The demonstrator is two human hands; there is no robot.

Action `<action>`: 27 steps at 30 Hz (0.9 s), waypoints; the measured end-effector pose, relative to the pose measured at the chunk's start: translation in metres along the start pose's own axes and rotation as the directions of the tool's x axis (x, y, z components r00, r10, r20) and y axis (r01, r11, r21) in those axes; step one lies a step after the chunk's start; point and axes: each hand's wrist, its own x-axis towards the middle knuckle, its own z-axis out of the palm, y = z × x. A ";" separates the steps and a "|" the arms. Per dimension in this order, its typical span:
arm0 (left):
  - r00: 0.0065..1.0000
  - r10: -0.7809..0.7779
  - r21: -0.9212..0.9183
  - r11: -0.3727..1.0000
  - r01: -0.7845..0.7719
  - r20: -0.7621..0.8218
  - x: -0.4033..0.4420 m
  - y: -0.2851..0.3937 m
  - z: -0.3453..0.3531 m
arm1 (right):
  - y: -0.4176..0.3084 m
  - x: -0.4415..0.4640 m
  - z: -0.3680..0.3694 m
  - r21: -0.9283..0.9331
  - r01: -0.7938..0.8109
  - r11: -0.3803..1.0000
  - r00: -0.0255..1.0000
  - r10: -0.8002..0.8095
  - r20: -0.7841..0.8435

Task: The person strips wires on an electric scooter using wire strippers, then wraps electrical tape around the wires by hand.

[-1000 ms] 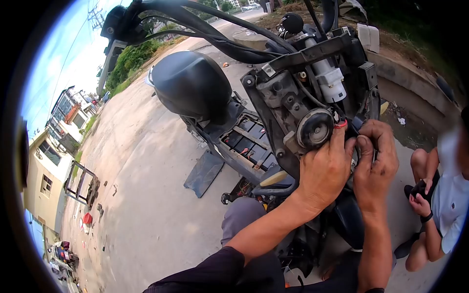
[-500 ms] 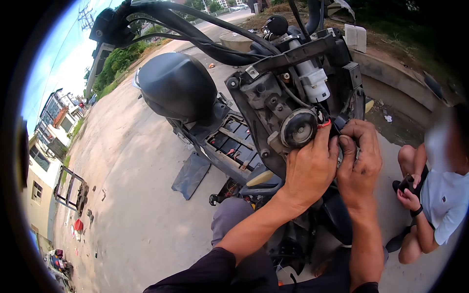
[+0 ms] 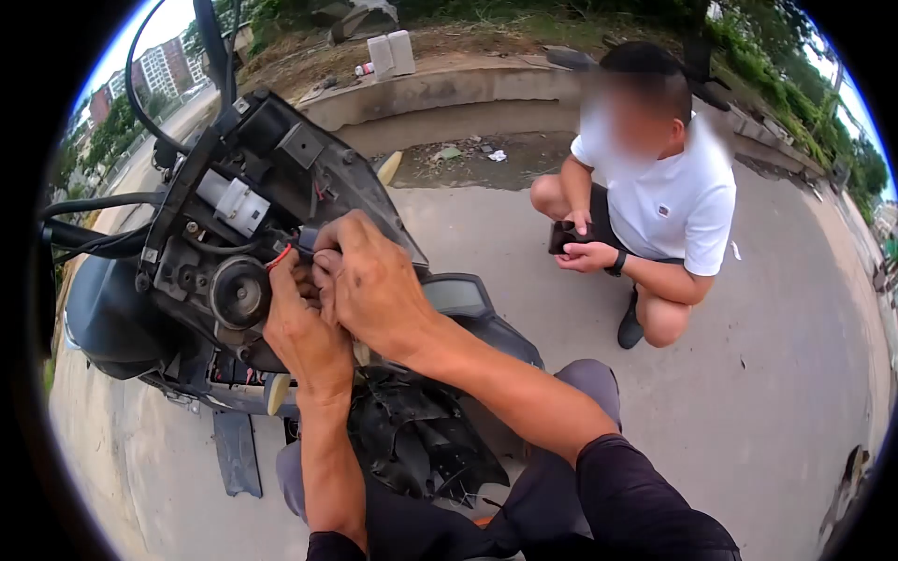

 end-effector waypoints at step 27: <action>1.000 0.026 0.134 0.991 -0.028 0.014 -0.009 -0.008 0.003 | 0.026 -0.004 0.014 -0.101 0.217 0.971 0.967 -0.228 -0.117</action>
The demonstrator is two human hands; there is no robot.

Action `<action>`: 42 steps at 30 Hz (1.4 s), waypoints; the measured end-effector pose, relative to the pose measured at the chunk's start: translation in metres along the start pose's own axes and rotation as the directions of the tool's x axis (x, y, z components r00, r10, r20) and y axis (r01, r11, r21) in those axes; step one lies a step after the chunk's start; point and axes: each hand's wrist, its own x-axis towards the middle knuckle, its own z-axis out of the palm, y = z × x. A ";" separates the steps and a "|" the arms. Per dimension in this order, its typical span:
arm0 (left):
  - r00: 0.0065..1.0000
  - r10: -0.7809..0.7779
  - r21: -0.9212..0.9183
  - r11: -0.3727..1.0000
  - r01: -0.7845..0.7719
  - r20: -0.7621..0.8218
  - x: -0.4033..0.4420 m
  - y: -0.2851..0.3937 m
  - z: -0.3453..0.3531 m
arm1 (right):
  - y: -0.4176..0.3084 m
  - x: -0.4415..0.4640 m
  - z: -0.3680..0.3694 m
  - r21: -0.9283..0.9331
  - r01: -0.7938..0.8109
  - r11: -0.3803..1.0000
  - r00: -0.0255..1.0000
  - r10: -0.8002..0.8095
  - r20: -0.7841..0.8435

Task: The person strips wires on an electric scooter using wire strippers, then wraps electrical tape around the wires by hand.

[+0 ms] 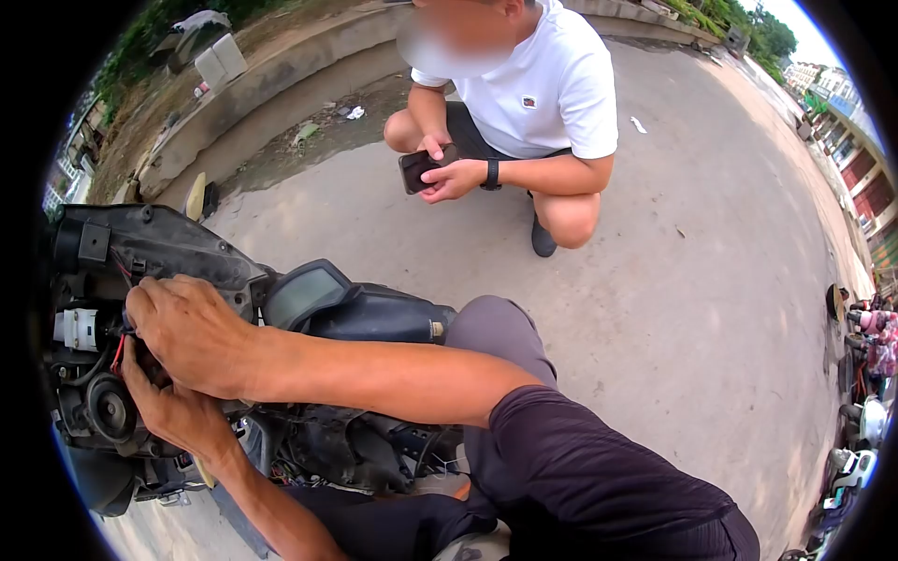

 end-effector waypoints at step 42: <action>0.994 0.037 -0.021 0.999 -0.039 -0.101 0.005 0.002 0.000 | -0.013 0.022 -0.027 0.153 -0.210 0.966 0.944 0.159 0.290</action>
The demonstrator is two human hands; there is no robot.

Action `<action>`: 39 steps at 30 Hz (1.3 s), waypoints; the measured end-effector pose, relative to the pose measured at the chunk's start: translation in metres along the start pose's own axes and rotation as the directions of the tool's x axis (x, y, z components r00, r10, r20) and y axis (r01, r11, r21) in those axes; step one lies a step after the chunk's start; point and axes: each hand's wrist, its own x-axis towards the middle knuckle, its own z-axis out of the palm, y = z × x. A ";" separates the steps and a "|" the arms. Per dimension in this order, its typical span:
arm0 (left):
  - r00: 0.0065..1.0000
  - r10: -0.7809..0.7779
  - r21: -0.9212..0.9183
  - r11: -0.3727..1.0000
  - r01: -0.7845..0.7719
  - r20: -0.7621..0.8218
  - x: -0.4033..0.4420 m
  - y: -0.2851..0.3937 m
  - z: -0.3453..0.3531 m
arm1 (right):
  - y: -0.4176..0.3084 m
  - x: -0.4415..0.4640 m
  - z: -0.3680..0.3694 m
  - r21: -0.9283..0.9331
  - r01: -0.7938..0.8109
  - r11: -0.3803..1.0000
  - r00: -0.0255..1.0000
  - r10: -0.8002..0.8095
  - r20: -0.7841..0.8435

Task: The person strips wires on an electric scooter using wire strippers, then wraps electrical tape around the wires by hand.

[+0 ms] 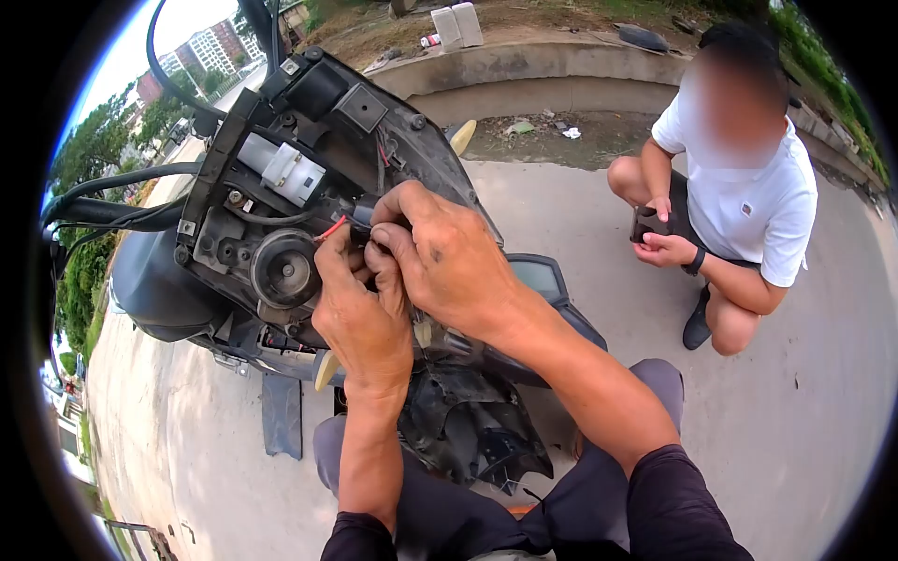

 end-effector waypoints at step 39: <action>0.989 0.145 -0.352 0.926 -0.134 0.003 0.001 0.016 -0.029 | 0.002 -0.007 -0.005 0.190 0.027 0.981 0.999 -0.030 0.015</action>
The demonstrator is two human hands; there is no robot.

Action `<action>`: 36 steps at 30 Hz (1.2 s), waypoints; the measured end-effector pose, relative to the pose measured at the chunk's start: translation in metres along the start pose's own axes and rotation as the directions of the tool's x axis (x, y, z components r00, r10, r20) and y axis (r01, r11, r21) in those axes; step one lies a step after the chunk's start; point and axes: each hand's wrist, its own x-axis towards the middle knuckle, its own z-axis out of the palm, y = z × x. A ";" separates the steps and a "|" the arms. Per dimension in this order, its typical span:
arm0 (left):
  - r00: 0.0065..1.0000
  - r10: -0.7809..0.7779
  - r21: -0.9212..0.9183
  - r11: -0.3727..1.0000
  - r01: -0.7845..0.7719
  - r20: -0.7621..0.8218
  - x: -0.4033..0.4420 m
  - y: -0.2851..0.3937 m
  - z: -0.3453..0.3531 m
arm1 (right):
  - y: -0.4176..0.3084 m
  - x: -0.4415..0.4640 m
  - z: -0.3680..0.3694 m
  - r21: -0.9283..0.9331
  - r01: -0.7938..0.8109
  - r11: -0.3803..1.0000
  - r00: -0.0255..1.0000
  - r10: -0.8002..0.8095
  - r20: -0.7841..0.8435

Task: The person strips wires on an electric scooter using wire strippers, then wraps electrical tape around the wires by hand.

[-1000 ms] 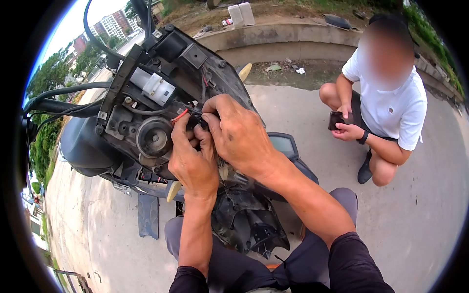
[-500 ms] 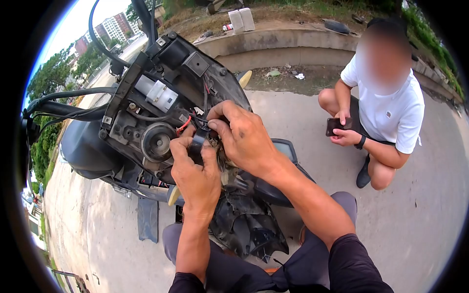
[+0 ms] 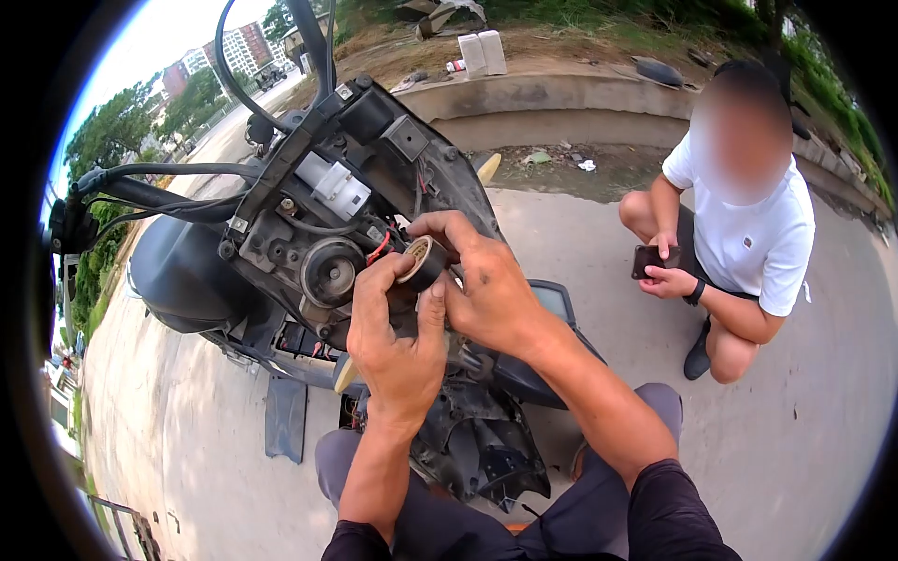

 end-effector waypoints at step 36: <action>0.708 -0.707 -0.302 0.676 0.673 -0.005 0.008 -0.002 0.032 | 0.018 0.013 -0.033 0.278 -0.539 0.795 0.837 0.470 0.280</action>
